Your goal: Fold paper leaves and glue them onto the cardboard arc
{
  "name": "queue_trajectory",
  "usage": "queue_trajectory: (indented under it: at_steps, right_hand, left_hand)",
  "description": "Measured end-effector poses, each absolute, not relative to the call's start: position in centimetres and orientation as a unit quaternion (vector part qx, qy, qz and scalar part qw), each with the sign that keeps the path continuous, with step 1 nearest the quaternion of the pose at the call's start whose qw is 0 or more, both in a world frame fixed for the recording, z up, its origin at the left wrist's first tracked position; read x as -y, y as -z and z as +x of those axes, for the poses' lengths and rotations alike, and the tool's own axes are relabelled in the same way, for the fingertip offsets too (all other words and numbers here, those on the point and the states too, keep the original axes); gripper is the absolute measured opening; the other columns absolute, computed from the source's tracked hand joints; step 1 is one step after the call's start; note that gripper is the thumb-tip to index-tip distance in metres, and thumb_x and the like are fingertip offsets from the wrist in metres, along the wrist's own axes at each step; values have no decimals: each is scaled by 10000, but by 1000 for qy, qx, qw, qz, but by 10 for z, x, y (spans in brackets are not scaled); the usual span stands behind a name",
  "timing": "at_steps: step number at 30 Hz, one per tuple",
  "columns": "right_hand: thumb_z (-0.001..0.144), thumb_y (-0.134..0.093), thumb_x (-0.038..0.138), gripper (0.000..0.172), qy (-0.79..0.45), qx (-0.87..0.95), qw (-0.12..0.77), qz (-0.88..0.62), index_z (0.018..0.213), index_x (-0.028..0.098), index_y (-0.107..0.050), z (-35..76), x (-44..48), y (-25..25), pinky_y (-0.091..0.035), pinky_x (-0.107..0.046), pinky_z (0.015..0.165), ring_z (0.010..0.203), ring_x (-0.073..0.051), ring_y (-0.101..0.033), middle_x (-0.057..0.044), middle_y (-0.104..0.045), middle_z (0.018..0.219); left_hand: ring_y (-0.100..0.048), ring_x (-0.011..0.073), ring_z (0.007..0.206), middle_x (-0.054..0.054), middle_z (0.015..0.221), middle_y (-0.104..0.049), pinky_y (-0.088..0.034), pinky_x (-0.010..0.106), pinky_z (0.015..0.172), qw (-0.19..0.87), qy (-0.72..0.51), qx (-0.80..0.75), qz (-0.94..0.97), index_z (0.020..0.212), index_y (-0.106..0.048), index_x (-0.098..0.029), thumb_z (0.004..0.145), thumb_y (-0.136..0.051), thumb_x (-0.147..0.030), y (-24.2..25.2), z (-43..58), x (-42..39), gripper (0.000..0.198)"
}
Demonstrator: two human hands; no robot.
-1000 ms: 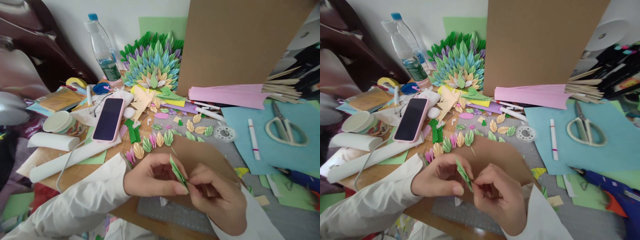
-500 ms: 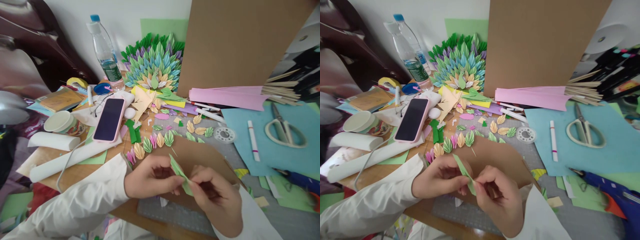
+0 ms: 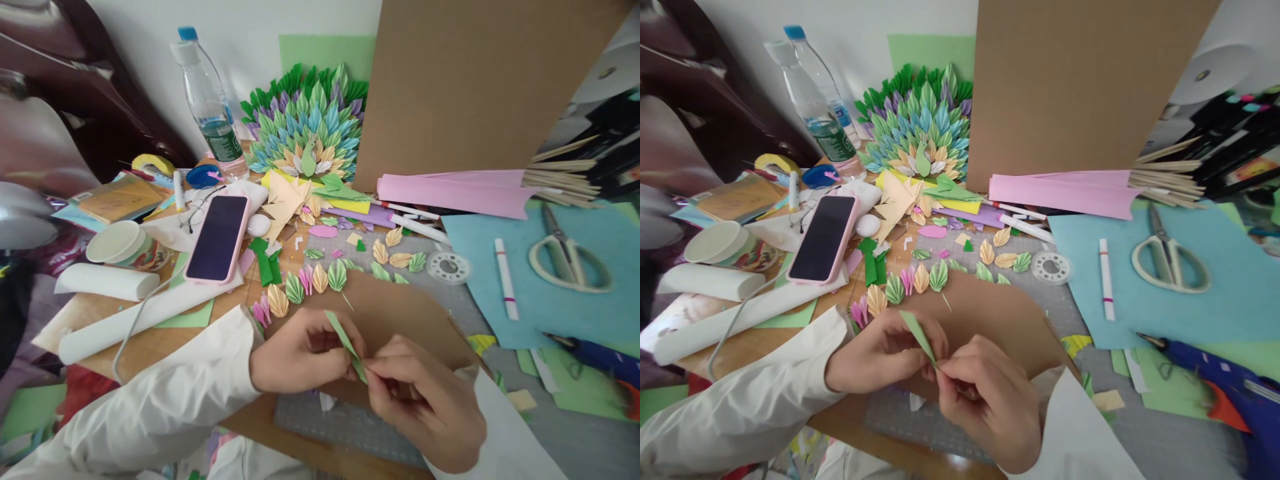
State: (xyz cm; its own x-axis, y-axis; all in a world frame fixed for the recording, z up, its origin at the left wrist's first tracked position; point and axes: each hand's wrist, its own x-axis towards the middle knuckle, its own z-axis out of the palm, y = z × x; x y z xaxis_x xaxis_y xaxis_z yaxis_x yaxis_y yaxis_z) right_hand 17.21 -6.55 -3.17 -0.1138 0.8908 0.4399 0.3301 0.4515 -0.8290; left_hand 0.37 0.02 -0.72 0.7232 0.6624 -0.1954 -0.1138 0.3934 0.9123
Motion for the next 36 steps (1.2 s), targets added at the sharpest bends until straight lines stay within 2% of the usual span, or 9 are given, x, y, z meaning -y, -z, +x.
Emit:
queue_trajectory:
  at_steps: [7, 13, 15, 19, 24, 28, 31, 34, 36]
  right_hand:
    - [832, -579, 53, 270, -294, 690, 486, -448, 980, 276, -608, 178, 67, 28, -395, -234, 461, 572, -126, -544, 1, -641, 706]
    - [845, -619, 113, 175, -331, 620, 500, -506, 913, 273, -602, 172, 66, 28, -484, -234, 552, 604, -124, -594, 17, -632, 728]
    - [836, -645, 159, 142, -391, 567, 493, -531, 903, 263, -574, 167, 65, 28, -514, -218, 583, 625, -123, -623, 23, -646, 741]
    - [824, -662, 215, 224, -518, 489, 487, -505, 987, 256, -513, 161, 64, 27, -545, -204, 629, 684, -125, -646, 26, -657, 795]
    - [898, -616, 295, 133, -534, 449, 498, -516, 989, 257, -528, 167, 64, 21, -516, -156, 552, 561, -74, -577, 36, -592, 783]
    - [924, -596, 266, 82, -513, 449, 532, -503, 901, 240, -521, 170, 65, 19, -534, -191, 529, 565, -97, -604, 16, -596, 776]
    - [939, -571, 249, 77, -512, 463, 530, -493, 889, 232, -515, 171, 65, 21, -545, -205, 536, 609, -115, -624, -13, -621, 821]
    - [930, -576, 238, 37, -507, 507, 504, -481, 953, 238, -547, 173, 63, 23, -554, -214, 618, 691, -132, -634, -17, -618, 826]
    - [915, -591, 235, 109, -485, 548, 501, -462, 1021, 254, -577, 175, 60, 24, -551, -231, 683, 782, -152, -635, -28, -618, 890]
  left_hand:
    - [-559, 115, 667, 29, 734, -585, -471, 237, 667, 772, -268, -253, 518, 774, -616, -108, 766, -612, -111, 7, 3, -3, 9]
    - [-558, 97, 619, 10, 717, -564, -477, 205, 616, 757, -287, -311, 498, 827, -566, -129, 877, -595, -301, 9, 4, -2, 182]
    - [-544, 95, 627, 9, 738, -558, -468, 196, 601, 723, -322, -323, 519, 878, -562, -136, 898, -573, -319, 11, 5, -1, 185]
    - [-559, 128, 721, 50, 798, -600, -465, 223, 662, 600, -338, -322, 649, 926, -621, -119, 928, -498, -224, 8, 2, -2, 162]
    - [-548, 143, 681, 71, 777, -640, -438, 241, 621, 468, -314, -269, 781, 984, -674, -118, 850, -543, -125, 4, -1, -1, 188]
    - [-599, 153, 725, 83, 852, -646, -478, 237, 632, 525, -332, -306, 722, 1062, -645, -127, 840, -599, -167, 6, 0, 1, 231]
    - [-635, 153, 782, 84, 870, -663, -514, 236, 700, 595, -363, -298, 652, 992, -661, -123, 881, -581, -183, 5, 1, 0, 150]
    - [-628, 141, 770, 74, 814, -685, -509, 229, 735, 575, -385, -272, 669, 905, -704, -119, 864, -601, -140, 2, 0, -3, 112]
    - [-623, 139, 752, 77, 795, -696, -507, 229, 728, 550, -388, -265, 690, 890, -716, -117, 849, -605, -116, 1, 0, -5, 119]
